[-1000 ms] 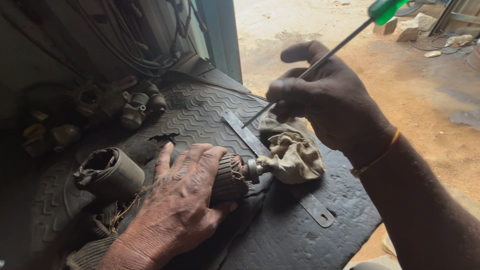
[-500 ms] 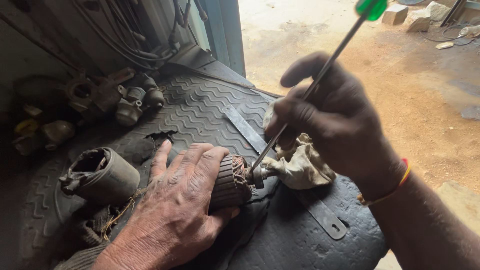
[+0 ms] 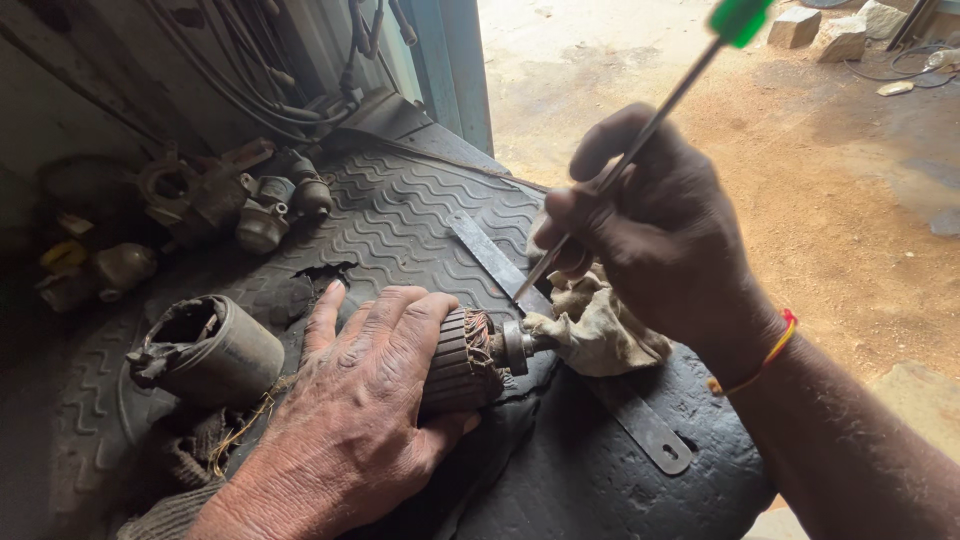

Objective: The person uses a screwdriver to pry and adjust the copper windings on a cylindrical motor armature. They then wipe the armature with a cloth and use a flat metal file to scrape the commutator surface.

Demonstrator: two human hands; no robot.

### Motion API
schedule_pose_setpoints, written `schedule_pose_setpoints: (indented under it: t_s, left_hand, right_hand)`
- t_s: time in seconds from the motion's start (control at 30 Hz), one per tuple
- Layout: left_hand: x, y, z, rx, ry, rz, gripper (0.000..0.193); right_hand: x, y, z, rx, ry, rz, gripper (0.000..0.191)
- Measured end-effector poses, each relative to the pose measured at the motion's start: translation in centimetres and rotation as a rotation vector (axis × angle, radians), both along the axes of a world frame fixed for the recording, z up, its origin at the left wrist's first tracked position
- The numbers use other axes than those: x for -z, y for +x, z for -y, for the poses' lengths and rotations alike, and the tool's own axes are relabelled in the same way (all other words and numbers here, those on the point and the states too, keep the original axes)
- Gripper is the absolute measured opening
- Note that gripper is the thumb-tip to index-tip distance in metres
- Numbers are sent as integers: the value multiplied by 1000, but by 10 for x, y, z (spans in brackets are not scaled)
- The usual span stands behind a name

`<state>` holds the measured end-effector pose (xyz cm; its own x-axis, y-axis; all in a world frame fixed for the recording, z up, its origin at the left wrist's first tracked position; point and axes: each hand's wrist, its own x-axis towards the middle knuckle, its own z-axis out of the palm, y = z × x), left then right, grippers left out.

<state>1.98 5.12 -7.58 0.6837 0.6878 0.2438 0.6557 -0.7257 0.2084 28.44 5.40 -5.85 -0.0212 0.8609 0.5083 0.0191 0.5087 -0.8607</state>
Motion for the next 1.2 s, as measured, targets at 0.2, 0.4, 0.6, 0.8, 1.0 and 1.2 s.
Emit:
schedule_pose_setpoints:
  t_s: [0.2,0.4,0.6,0.8,1.0,1.2]
  left_hand:
    - [-1,3,-1,14,23,15,87]
    - [1,5,-2,12,20,22,87]
    - [1,8,-2,30,67,24,89]
    - [-1,4,0,16,54,43,87]
    - [-14,-5,2,15,31,42,86]
    - [-22,-11,-8,-78,-131,-58,79]
  right_hand:
    - [5,4,-1,-189,-81,-128,17]
    - [8,8,-6,-107,-58,-38,15]
    - [9,13,-4,-181,-84,-138,13]
    - [8,8,-7,-177,-115,-160,16]
    - [-1,-11,3,-118,17,-109,17]
    - [-2,-27,8,-149,58,-67,19]
